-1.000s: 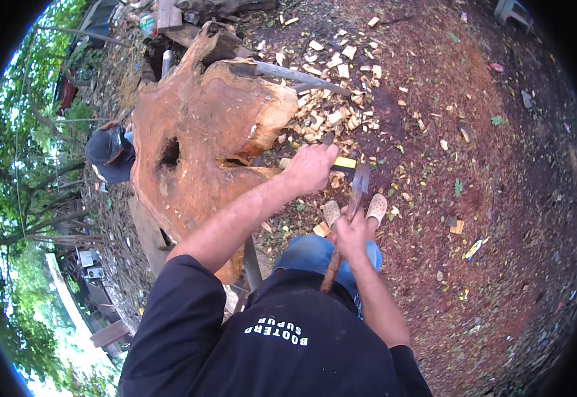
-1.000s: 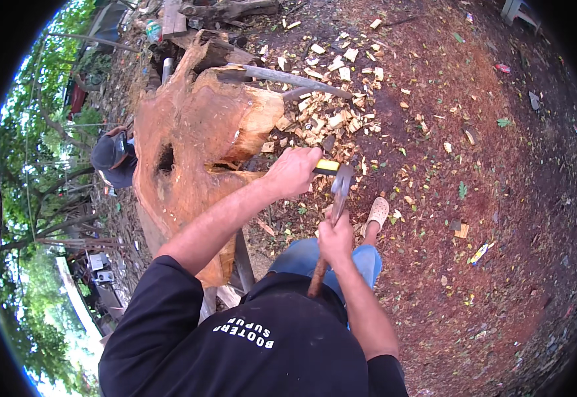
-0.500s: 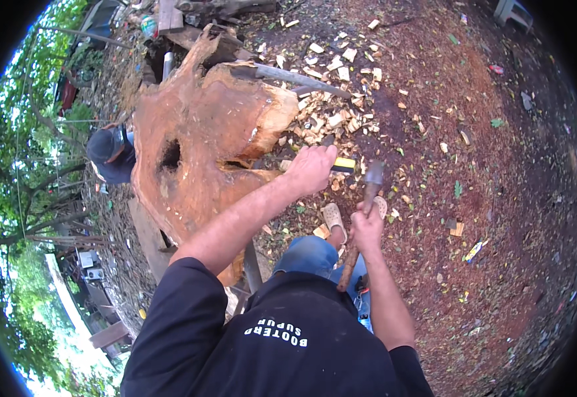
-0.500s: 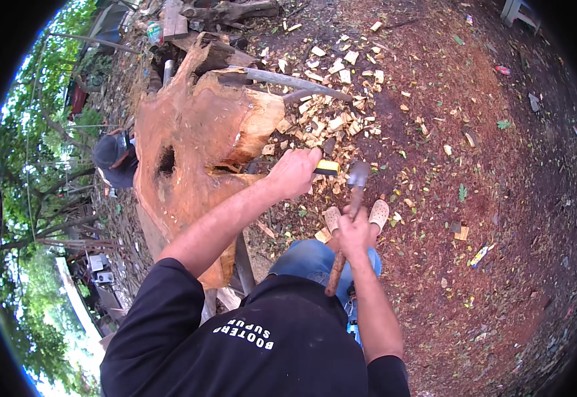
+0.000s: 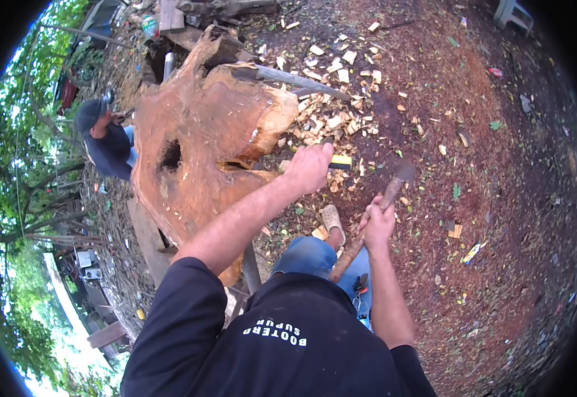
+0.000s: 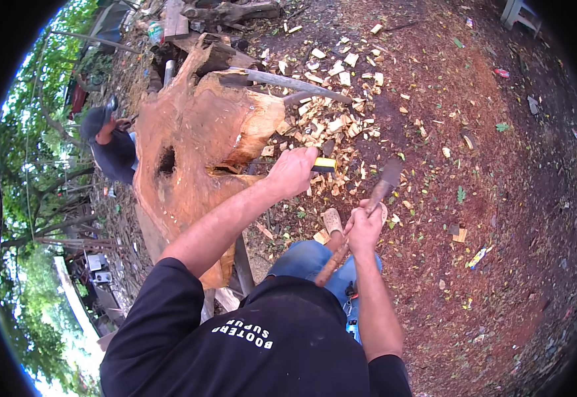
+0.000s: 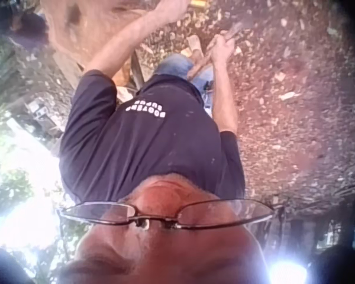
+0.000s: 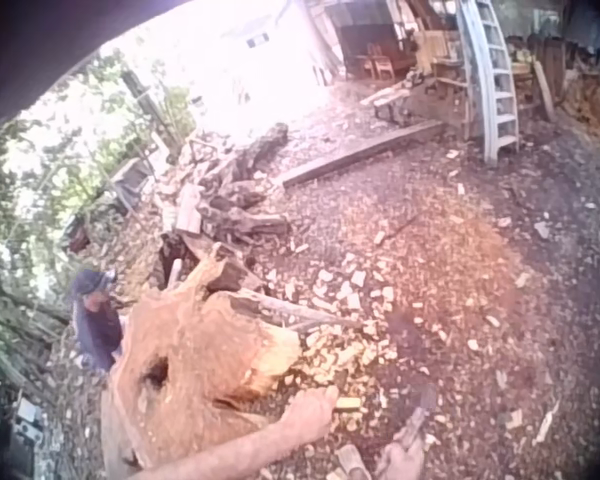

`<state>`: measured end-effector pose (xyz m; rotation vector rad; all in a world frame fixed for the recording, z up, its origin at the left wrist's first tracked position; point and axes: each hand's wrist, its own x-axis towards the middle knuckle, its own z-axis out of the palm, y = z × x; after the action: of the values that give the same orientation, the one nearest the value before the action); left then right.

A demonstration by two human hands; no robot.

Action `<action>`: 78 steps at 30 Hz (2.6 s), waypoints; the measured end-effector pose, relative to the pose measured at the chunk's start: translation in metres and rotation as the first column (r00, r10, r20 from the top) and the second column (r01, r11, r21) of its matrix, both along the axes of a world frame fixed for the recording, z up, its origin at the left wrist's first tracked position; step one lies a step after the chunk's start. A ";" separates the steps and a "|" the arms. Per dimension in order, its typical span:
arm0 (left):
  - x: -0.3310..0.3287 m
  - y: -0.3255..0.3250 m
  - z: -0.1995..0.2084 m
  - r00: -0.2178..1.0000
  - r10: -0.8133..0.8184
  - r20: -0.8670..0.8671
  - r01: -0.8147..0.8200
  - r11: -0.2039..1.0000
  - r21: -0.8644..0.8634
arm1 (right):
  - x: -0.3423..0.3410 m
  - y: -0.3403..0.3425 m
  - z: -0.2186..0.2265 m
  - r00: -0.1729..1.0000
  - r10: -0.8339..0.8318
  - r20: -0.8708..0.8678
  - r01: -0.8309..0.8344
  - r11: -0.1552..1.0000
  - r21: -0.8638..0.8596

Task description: The person carves into a wooden slab by holding a chisel against a groove and striking it repeatedly with a small axe.

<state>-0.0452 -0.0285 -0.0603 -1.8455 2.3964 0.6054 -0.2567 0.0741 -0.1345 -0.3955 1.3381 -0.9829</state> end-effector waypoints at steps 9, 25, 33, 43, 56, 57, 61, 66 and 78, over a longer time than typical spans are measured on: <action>-0.008 -0.004 -0.004 0.999 0.031 0.019 -0.031 1.000 -0.004 | -0.006 -0.011 -0.004 0.913 0.330 -0.239 -0.337 0.941 0.010; -0.025 0.053 0.032 0.947 -0.289 -0.141 0.276 0.956 -0.102 | -0.031 0.006 0.000 0.986 0.144 -0.084 -0.141 0.989 0.038; -0.003 0.021 0.023 0.986 -0.158 -0.043 0.156 0.986 -0.052 | -0.030 0.015 -0.005 0.990 0.134 -0.045 -0.133 0.991 0.031; -0.007 0.001 0.023 0.993 -0.057 -0.107 0.054 0.998 -0.037 | 0.011 0.019 0.027 0.994 -0.107 0.035 0.109 0.990 -0.085; 0.000 -0.009 0.019 0.995 -0.024 -0.094 0.019 0.998 -0.056 | 0.023 0.006 0.026 0.991 -0.028 -0.132 -0.004 0.973 -0.230; -0.002 -0.010 0.018 0.995 -0.027 -0.096 0.022 0.998 -0.053 | 0.024 0.005 0.022 0.930 0.143 -0.339 -0.250 0.922 -0.296; 0.007 -0.006 0.013 0.993 -0.018 -0.118 0.009 0.997 -0.075 | 0.014 -0.004 0.030 0.909 0.289 -0.302 -0.357 0.912 -0.201; 0.002 -0.006 0.019 0.992 -0.029 -0.124 0.017 0.995 -0.095 | 0.037 -0.001 0.043 0.972 -0.198 0.128 0.215 0.966 -0.142; 0.008 -0.003 0.021 0.992 -0.043 -0.119 0.034 0.996 -0.083 | 0.039 0.000 0.025 0.862 0.333 -0.382 -0.424 0.886 -0.186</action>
<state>-0.0369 -0.0313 -0.0394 -1.8384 2.5630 0.6440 -0.2172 0.0744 -0.1094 -1.0383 1.3639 -0.7752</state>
